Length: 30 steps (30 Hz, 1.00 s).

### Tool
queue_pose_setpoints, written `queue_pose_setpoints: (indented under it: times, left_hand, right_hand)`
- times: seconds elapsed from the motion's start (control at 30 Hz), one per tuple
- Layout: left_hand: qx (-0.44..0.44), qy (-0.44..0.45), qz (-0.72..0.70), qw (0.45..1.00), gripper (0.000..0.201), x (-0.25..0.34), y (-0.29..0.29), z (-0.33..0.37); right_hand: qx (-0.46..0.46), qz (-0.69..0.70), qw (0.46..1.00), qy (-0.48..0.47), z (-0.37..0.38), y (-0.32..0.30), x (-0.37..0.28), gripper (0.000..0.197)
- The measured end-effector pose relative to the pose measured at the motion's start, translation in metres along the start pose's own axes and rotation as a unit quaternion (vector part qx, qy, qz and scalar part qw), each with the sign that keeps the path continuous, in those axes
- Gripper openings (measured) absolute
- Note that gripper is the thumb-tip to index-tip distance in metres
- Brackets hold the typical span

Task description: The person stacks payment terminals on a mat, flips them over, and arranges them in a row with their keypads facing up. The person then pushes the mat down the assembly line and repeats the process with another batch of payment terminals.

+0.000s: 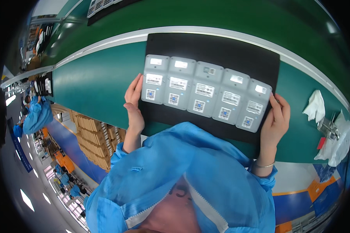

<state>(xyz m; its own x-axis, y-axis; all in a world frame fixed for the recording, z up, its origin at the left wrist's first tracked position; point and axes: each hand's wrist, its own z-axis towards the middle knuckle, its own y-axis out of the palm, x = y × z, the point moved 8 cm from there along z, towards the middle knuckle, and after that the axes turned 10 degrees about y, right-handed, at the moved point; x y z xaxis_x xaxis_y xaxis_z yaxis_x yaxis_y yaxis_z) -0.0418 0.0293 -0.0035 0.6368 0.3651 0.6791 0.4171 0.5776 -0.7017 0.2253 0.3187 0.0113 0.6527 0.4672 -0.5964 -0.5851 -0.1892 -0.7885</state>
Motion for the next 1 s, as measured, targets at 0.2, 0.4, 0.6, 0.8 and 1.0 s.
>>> queue_pose_setpoints:
  times: [0.2, 0.4, 0.6, 0.8, 1.0]
  left_hand:
    - [0.018, -0.005, 0.004, 1.000, 0.096, -0.008, -0.007, 0.003]
    - [0.026, -0.012, -0.028, 0.999, 0.098, -0.011, -0.004, 0.008]
    - [0.051, -0.035, -0.092, 0.994, 0.105, -0.014, -0.010, 0.004]
    - [0.036, -0.010, -0.091, 0.995, 0.100, -0.011, -0.002, 0.004]
    - [-0.009, 0.053, -0.073, 0.996, 0.067, -0.010, -0.009, 0.010]
  right_hand:
    - [-0.027, 0.086, 0.995, 0.030, 0.006, 0.001, -0.012, 0.042]
    - [-0.028, 0.111, 0.993, 0.031, 0.004, -0.004, -0.010, 0.039]
    - [-0.021, 0.053, 0.998, -0.023, 0.003, -0.001, -0.019, 0.030]
    - [-0.024, 0.045, 0.998, -0.029, 0.002, 0.002, -0.007, 0.025]
    - [-0.031, 0.072, 0.995, -0.055, -0.001, -0.007, -0.015, 0.031]
